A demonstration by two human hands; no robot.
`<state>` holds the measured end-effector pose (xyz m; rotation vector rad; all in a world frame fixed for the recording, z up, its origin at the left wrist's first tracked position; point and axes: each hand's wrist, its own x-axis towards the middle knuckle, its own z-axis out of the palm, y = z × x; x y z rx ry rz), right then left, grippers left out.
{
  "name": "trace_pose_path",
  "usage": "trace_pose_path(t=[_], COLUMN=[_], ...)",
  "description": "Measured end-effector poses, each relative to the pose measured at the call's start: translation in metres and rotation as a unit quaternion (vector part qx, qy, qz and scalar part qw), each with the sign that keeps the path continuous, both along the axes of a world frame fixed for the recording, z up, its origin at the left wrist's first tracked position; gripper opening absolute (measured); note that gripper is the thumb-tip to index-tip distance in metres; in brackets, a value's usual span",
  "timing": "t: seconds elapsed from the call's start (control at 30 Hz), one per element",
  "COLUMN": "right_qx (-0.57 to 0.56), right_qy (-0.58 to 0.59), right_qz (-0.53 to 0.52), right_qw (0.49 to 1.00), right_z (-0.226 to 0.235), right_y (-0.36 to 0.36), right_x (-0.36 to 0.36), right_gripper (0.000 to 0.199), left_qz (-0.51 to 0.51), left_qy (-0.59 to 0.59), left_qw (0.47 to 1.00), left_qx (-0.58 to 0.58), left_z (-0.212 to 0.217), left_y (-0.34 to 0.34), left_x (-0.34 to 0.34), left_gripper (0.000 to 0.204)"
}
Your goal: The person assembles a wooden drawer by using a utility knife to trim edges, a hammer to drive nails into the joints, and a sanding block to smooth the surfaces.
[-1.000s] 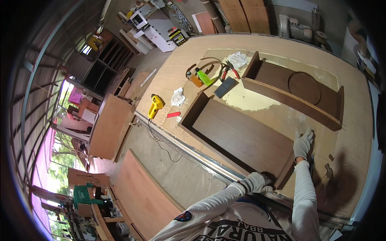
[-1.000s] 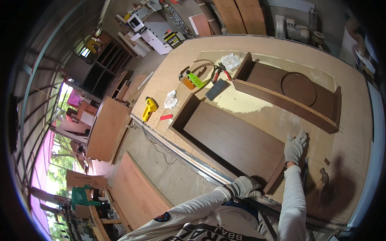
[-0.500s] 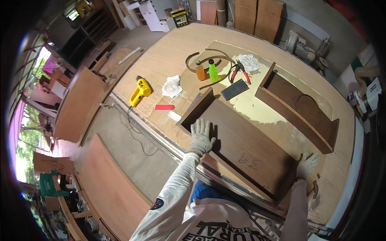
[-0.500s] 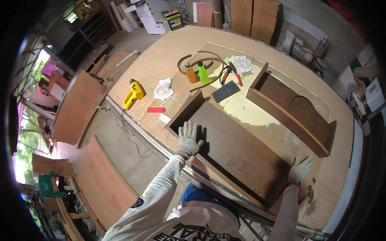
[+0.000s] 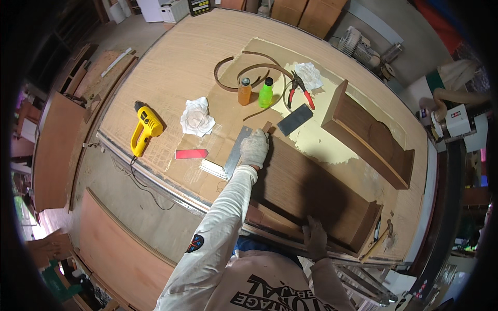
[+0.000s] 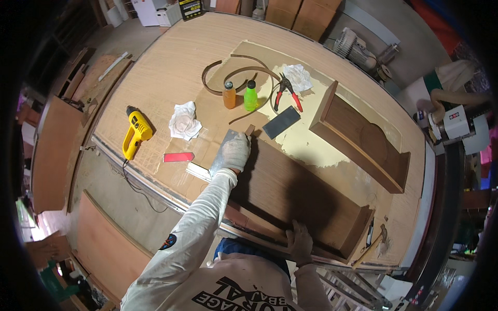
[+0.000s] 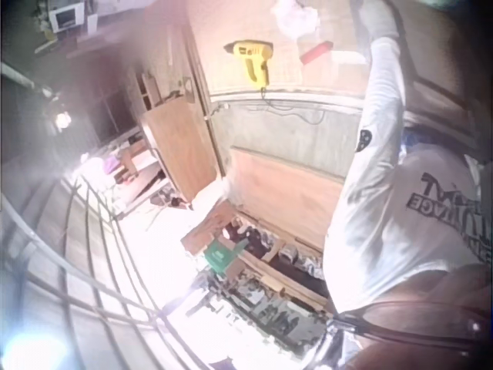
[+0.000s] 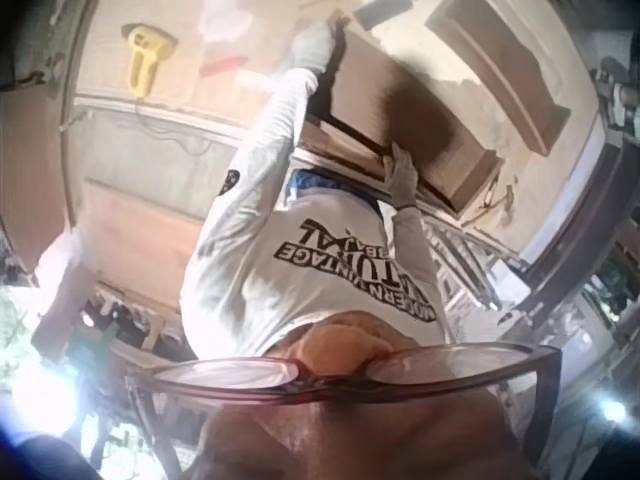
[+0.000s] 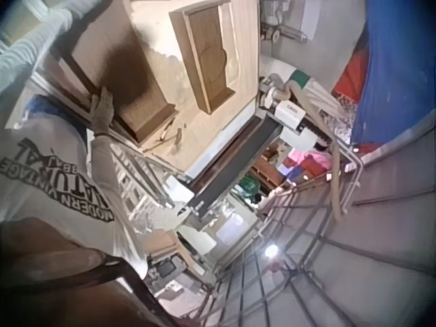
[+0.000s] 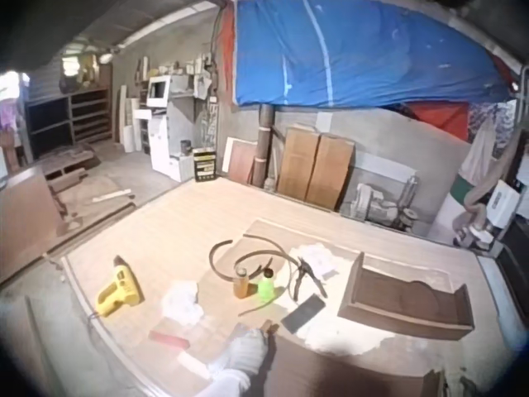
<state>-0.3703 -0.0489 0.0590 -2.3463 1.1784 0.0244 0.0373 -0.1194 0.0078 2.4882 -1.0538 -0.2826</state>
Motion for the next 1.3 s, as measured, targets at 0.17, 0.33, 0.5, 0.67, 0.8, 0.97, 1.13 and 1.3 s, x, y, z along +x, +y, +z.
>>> trace_pose_path(t=[0.17, 0.33, 0.5, 0.67, 0.8, 0.97, 1.13, 1.3], right_qx=[-0.049, -0.132, -0.121, -0.114, -0.073, -0.07, -0.142, -0.088], right_qy=[0.036, -0.046, -0.015, 0.07, 0.081, 0.039, 0.142, 0.106], right_qz=[-0.034, -0.029, -0.011, 0.014, 0.02, 0.016, 0.096, -0.037], right_qw=[0.998, 0.99, 0.993, 0.991, 0.994, 0.997, 0.975, 0.99], right_z=[-0.018, -0.038, -0.044, -0.05, -0.055, -0.069, -0.078, -0.078], right_y=[-0.001, 0.003, -0.003, -0.004, -0.007, -0.001, 0.0, 0.0], right_x=[0.001, -0.002, -0.007, -0.02, -0.022, -0.03, -0.055, -0.045], right_gripper=[0.044, 0.037, 0.032, 0.021, 0.019, 0.021, 0.025, 0.031], left_qz=[-0.011, -0.053, 0.01, 0.08, 0.091, 0.079, 0.033, 0.007], left_qy=[0.107, 0.147, 0.149, 0.082, 0.058, 0.059, 0.106, 0.076], left_qw=[0.994, 0.987, 0.984, 0.991, 0.994, 0.995, 0.993, 0.997], left_qx=[-0.002, 0.025, 0.094, 0.074, 0.027, 0.035, 0.029, -0.014], left_z=[0.005, 0.013, 0.031, -0.004, 0.007, 0.006, 0.006, 0.007], left_y=[0.006, 0.055, 0.099, 0.096, 0.097, 0.101, 0.078, 0.042], left_x=[0.021, 0.025, -0.001, -0.037, -0.033, -0.027, -0.015, 0.008], left_gripper=[0.046, 0.042, 0.036, 0.034, 0.041, 0.044, 0.05, 0.04])
